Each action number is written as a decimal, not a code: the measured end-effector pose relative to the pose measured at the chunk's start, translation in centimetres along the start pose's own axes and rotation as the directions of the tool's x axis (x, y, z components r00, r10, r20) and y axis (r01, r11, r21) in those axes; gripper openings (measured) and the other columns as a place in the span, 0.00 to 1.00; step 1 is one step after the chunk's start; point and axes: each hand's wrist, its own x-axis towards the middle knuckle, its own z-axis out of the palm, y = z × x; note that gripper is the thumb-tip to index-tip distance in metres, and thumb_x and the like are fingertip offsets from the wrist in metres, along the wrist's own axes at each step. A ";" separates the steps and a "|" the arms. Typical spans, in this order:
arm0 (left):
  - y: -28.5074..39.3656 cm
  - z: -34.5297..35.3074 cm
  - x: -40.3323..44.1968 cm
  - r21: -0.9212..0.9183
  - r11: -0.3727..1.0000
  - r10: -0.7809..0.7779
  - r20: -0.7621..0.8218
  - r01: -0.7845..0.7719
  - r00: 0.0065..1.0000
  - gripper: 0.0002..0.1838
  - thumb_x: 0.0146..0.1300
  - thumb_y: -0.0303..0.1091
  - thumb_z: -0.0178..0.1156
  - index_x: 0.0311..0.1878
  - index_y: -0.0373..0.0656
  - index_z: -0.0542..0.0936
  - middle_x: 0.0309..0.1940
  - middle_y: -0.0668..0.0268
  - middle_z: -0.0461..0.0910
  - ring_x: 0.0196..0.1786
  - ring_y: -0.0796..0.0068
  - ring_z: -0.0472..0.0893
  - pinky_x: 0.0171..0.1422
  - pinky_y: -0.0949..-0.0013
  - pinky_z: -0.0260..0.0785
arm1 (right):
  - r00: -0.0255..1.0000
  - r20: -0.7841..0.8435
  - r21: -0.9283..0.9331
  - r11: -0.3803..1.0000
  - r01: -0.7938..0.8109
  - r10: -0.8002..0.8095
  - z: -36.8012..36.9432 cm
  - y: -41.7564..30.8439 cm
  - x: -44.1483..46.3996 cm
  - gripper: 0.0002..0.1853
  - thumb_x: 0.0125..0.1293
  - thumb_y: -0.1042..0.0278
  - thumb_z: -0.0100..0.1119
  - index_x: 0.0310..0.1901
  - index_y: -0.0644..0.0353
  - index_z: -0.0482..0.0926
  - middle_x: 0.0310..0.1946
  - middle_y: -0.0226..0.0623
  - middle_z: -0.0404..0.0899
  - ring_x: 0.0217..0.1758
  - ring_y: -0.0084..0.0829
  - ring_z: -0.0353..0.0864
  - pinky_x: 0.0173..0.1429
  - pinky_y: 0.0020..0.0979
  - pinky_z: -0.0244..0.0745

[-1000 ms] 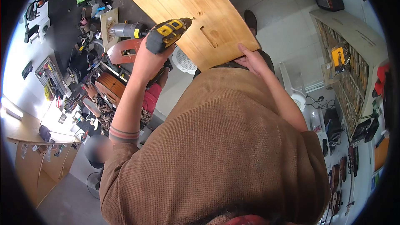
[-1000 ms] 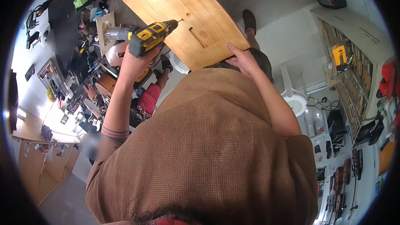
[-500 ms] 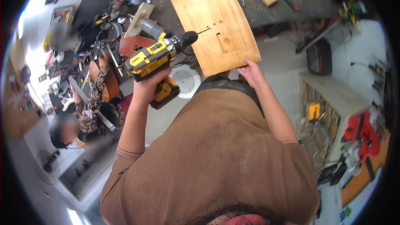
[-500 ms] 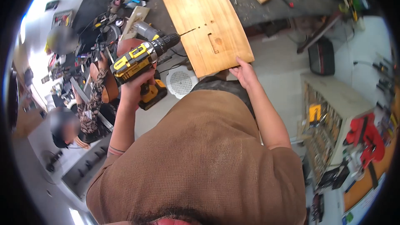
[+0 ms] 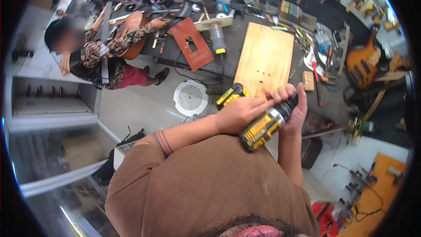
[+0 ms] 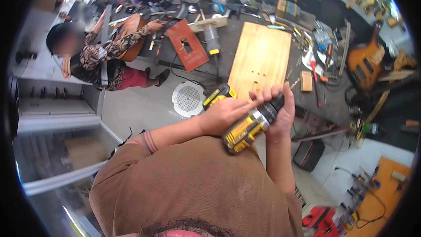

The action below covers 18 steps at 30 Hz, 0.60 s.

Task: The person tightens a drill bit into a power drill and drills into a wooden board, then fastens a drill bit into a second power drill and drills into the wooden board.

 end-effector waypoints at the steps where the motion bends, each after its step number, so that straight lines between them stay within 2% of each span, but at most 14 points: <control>1: 0.6 0.0 0.1 -0.015 1.000 0.022 -0.048 -0.023 0.999 0.31 0.69 0.31 0.68 0.76 0.38 0.81 0.50 0.54 0.87 0.47 0.50 0.90 0.51 0.52 0.83 | 1.000 0.028 -0.037 0.999 -0.013 0.014 1.8 -0.6 -0.6 0.23 0.91 0.46 0.52 0.38 0.53 0.75 0.30 0.34 0.77 0.36 0.36 0.81 0.74 0.52 0.82; 2: 0.3 -0.3 0.0 -0.038 0.997 0.061 -0.058 -0.063 0.996 0.32 0.68 0.30 0.69 0.75 0.37 0.79 0.47 0.55 0.86 0.45 0.50 0.89 0.49 0.52 0.82 | 0.999 0.032 -0.100 0.995 0.000 0.004 3.3 -0.6 -1.1 0.21 0.90 0.50 0.51 0.35 0.52 0.70 0.27 0.31 0.75 0.33 0.32 0.79 0.76 0.53 0.82; 3: 0.4 -0.3 -0.1 -0.031 0.997 0.072 -0.063 -0.074 0.995 0.32 0.68 0.30 0.69 0.75 0.37 0.78 0.46 0.55 0.85 0.44 0.50 0.89 0.49 0.52 0.82 | 0.997 0.080 -0.123 0.992 0.022 -0.012 3.8 -0.6 -1.3 0.20 0.90 0.53 0.50 0.35 0.51 0.69 0.25 0.30 0.73 0.30 0.30 0.77 0.78 0.53 0.81; 5: 0.4 -0.6 -0.7 -0.027 0.994 0.106 -0.059 -0.108 0.993 0.32 0.67 0.30 0.70 0.75 0.37 0.77 0.44 0.56 0.84 0.43 0.50 0.89 0.48 0.52 0.82 | 0.994 0.049 -0.307 0.946 0.103 -0.093 6.1 0.1 -1.8 0.20 0.89 0.55 0.50 0.34 0.51 0.67 0.22 0.29 0.70 0.26 0.28 0.75 0.79 0.52 0.82; 6: 0.4 -1.1 -0.5 -0.031 0.991 0.130 -0.063 -0.132 0.989 0.34 0.66 0.30 0.71 0.75 0.36 0.76 0.42 0.56 0.83 0.41 0.51 0.88 0.47 0.52 0.82 | 0.996 0.017 -0.298 0.950 0.094 -0.093 6.5 0.4 -1.6 0.20 0.89 0.55 0.50 0.34 0.51 0.67 0.22 0.29 0.70 0.25 0.28 0.74 0.79 0.52 0.82; 8: 0.1 -1.0 -0.9 -0.106 0.989 0.095 -0.061 -0.101 0.994 0.35 0.68 0.30 0.72 0.78 0.37 0.74 0.45 0.54 0.85 0.44 0.50 0.89 0.50 0.52 0.83 | 0.994 -0.054 -0.282 0.956 0.079 -0.098 7.0 0.9 -1.5 0.20 0.89 0.56 0.50 0.34 0.51 0.67 0.21 0.29 0.69 0.24 0.28 0.74 0.79 0.52 0.83; 9: -0.1 -0.8 -1.0 -0.147 0.985 0.079 -0.058 -0.087 0.995 0.36 0.69 0.30 0.72 0.79 0.38 0.73 0.47 0.54 0.86 0.46 0.49 0.90 0.51 0.52 0.83 | 0.997 0.024 -0.202 0.976 0.078 -0.075 6.7 1.0 -1.2 0.20 0.90 0.56 0.49 0.33 0.51 0.68 0.21 0.29 0.69 0.24 0.28 0.74 0.79 0.52 0.82; 11: 0.2 0.2 -1.2 -0.429 0.903 -0.025 -0.114 -0.026 0.993 0.37 0.72 0.31 0.72 0.83 0.41 0.71 0.55 0.51 0.89 0.54 0.46 0.92 0.57 0.51 0.84 | 0.982 0.181 -0.042 0.997 0.058 -0.050 5.3 0.8 -0.1 0.20 0.90 0.57 0.49 0.33 0.51 0.68 0.20 0.28 0.68 0.24 0.28 0.73 0.80 0.52 0.81; 12: 0.1 -0.2 -1.3 -0.505 0.859 -0.102 -0.001 0.087 0.995 0.40 0.74 0.31 0.73 0.86 0.43 0.69 0.61 0.48 0.89 0.60 0.44 0.92 0.62 0.51 0.84 | 0.974 0.219 -0.033 0.998 0.059 -0.051 5.3 0.8 0.4 0.23 0.93 0.51 0.49 0.34 0.52 0.70 0.22 0.30 0.70 0.25 0.30 0.75 0.81 0.54 0.79; 15: -1.6 -1.7 0.4 -0.425 0.902 -0.105 -0.040 0.078 0.994 0.44 0.71 0.33 0.75 0.87 0.43 0.67 0.61 0.48 0.89 0.59 0.44 0.91 0.63 0.51 0.84 | 0.991 0.075 -0.174 0.977 0.119 -0.108 6.7 0.6 2.5 0.27 0.94 0.42 0.47 0.36 0.53 0.72 0.26 0.32 0.73 0.28 0.33 0.79 0.82 0.56 0.78; 16: -2.7 -2.0 0.7 -0.399 0.911 -0.122 -0.017 0.106 0.992 0.48 0.67 0.35 0.78 0.88 0.43 0.67 0.62 0.48 0.88 0.60 0.43 0.91 0.64 0.51 0.83 | 0.986 -0.056 -0.284 0.949 0.134 -0.155 6.8 0.6 3.6 0.30 0.93 0.36 0.46 0.37 0.54 0.74 0.29 0.34 0.75 0.32 0.34 0.82 0.82 0.56 0.77; 17: -3.7 -2.3 1.1 -0.359 0.933 -0.073 -0.091 0.035 0.993 0.50 0.64 0.35 0.79 0.88 0.43 0.67 0.63 0.47 0.88 0.61 0.43 0.90 0.63 0.51 0.84 | 0.968 -0.146 -0.365 0.921 0.138 -0.203 6.2 0.5 5.2 0.30 0.94 0.38 0.44 0.37 0.53 0.72 0.29 0.33 0.75 0.35 0.35 0.83 0.83 0.55 0.76; 18: -4.8 -3.1 1.1 -0.308 0.951 -0.039 -0.043 0.024 0.998 0.50 0.64 0.35 0.79 0.88 0.44 0.67 0.63 0.48 0.88 0.61 0.43 0.90 0.63 0.51 0.84 | 0.981 -0.122 -0.211 0.970 0.125 -0.153 2.8 -0.7 7.5 0.29 0.95 0.39 0.43 0.36 0.53 0.71 0.29 0.32 0.74 0.35 0.35 0.83 0.82 0.55 0.77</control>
